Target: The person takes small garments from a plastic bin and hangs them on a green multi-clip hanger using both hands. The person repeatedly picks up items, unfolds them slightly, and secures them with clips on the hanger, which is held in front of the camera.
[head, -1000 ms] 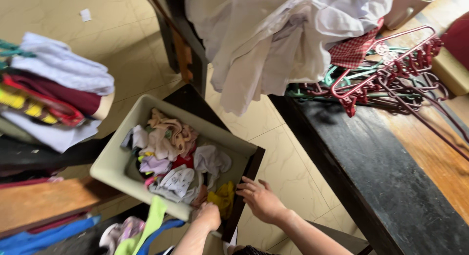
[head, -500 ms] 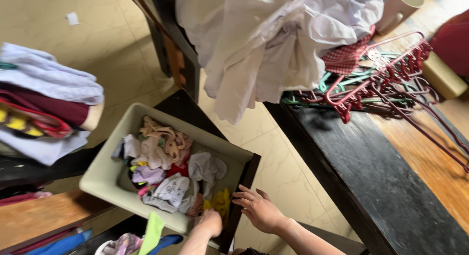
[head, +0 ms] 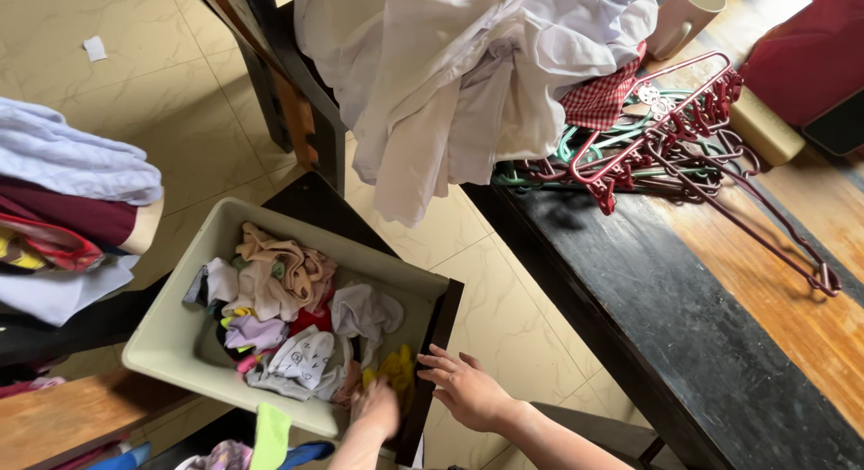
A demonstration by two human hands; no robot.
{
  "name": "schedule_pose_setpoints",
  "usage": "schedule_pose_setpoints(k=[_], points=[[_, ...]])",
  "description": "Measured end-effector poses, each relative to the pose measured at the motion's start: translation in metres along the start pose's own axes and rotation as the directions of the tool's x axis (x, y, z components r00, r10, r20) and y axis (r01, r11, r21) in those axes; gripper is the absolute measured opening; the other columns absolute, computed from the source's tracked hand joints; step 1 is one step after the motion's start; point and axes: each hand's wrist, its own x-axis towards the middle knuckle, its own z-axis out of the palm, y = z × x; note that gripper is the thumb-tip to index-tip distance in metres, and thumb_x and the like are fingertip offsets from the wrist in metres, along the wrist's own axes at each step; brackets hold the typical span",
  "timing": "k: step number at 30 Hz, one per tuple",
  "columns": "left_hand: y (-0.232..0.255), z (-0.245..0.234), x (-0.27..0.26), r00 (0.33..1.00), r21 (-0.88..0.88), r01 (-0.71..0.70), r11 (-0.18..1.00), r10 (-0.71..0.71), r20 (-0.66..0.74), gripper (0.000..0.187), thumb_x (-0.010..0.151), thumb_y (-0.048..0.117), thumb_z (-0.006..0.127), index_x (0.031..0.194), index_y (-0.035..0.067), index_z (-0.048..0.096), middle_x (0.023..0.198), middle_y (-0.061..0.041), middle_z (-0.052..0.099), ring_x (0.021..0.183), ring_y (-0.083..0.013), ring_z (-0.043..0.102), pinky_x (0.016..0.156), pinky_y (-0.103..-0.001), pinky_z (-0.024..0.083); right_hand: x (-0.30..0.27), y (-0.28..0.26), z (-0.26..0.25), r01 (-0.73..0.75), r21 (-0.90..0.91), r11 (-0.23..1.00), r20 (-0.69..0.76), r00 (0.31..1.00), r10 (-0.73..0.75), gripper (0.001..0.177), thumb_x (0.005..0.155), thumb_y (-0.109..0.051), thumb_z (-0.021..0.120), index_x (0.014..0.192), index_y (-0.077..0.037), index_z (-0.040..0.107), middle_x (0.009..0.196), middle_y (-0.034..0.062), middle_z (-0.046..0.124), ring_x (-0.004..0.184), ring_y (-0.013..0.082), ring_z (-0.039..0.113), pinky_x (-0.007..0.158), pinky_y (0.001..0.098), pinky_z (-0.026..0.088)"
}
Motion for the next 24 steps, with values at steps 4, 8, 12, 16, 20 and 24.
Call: schedule_pose_setpoints(k=[4, 8, 12, 16, 20, 24], points=[[0.006, -0.04, -0.02, 0.974, -0.319, -0.116, 0.941, 0.044, -0.224, 0.047, 0.089, 0.005, 0.064, 0.136, 0.009, 0.056, 0.148, -0.008, 0.047, 0.141, -0.0293, 0.042, 0.113, -0.044, 0.039, 0.005, 0.016, 0.019, 0.092, 0.24, 0.966, -0.259, 0.966, -0.027, 0.05, 0.096, -0.016, 0.058, 0.146, -0.01, 0.051, 0.153, 0.0059, 0.048, 0.147, 0.0234, 0.036, 0.117, 0.0433, 0.032], [0.016, -0.108, -0.074, 0.849, -0.509, -0.362, 0.781, 0.051, -0.527, 0.035, 0.087, 0.014, 0.07, 0.121, 0.007, 0.066, 0.136, -0.007, 0.059, 0.126, -0.0298, 0.058, 0.103, -0.039, 0.048, 0.023, 0.025, 0.023, 0.048, 0.799, 0.599, -0.322, 0.876, 0.359, 0.044, 0.096, -0.023, 0.061, 0.137, -0.009, 0.058, 0.134, 0.0082, 0.067, 0.121, 0.0238, 0.065, 0.1, 0.0373, 0.051], [0.029, -0.156, -0.147, 0.65, -0.48, -0.633, 0.607, 0.079, -0.756, 0.033, 0.083, 0.016, 0.074, 0.113, 0.003, 0.071, 0.127, -0.009, 0.064, 0.117, -0.0294, 0.064, 0.097, -0.038, 0.051, 0.028, 0.013, 0.008, 0.018, 0.995, -0.095, 0.022, 0.912, 0.409, 0.044, 0.103, -0.038, 0.055, 0.129, -0.003, 0.059, 0.118, 0.0153, 0.068, 0.102, 0.0281, 0.067, 0.088, 0.0425, 0.054], [0.034, -0.168, -0.214, 0.623, -0.445, -0.689, 0.572, 0.155, -0.766, 0.024, 0.085, 0.023, 0.077, 0.098, 0.003, 0.077, 0.11, -0.007, 0.072, 0.102, -0.0267, 0.072, 0.088, -0.035, 0.055, 0.025, -0.026, -0.019, 0.054, 0.965, -0.258, 0.005, 0.975, 0.221, 0.045, 0.093, -0.035, 0.06, 0.126, -0.005, 0.063, 0.114, 0.0135, 0.07, 0.1, 0.0266, 0.068, 0.088, 0.0456, 0.054], [0.018, -0.167, -0.261, 0.87, -0.632, -0.397, 0.665, 0.054, -0.49, 0.045, 0.091, 0.044, 0.072, 0.089, -0.001, 0.077, 0.087, -0.01, 0.077, 0.081, -0.0211, 0.073, 0.075, -0.033, 0.055, 0.005, -0.08, -0.039, 0.089, 0.974, -0.209, -0.063, 0.99, 0.127, 0.041, 0.092, -0.021, 0.064, 0.128, -0.001, 0.061, 0.117, 0.0147, 0.071, 0.106, 0.0275, 0.07, 0.097, 0.0469, 0.056], [0.003, -0.161, -0.299, 0.904, -0.926, -0.352, 0.133, -0.21, -0.374, 0.047, 0.092, 0.048, 0.062, 0.114, 0.007, 0.065, 0.093, -0.005, 0.075, 0.074, -0.0164, 0.071, 0.065, -0.033, 0.055, -0.028, -0.135, -0.038, 0.1, 0.921, -0.377, -0.108, 0.994, 0.0, 0.047, 0.09, -0.03, 0.062, 0.127, 0.0, 0.061, 0.116, 0.0162, 0.073, 0.102, 0.027, 0.073, 0.091, 0.042, 0.058]])
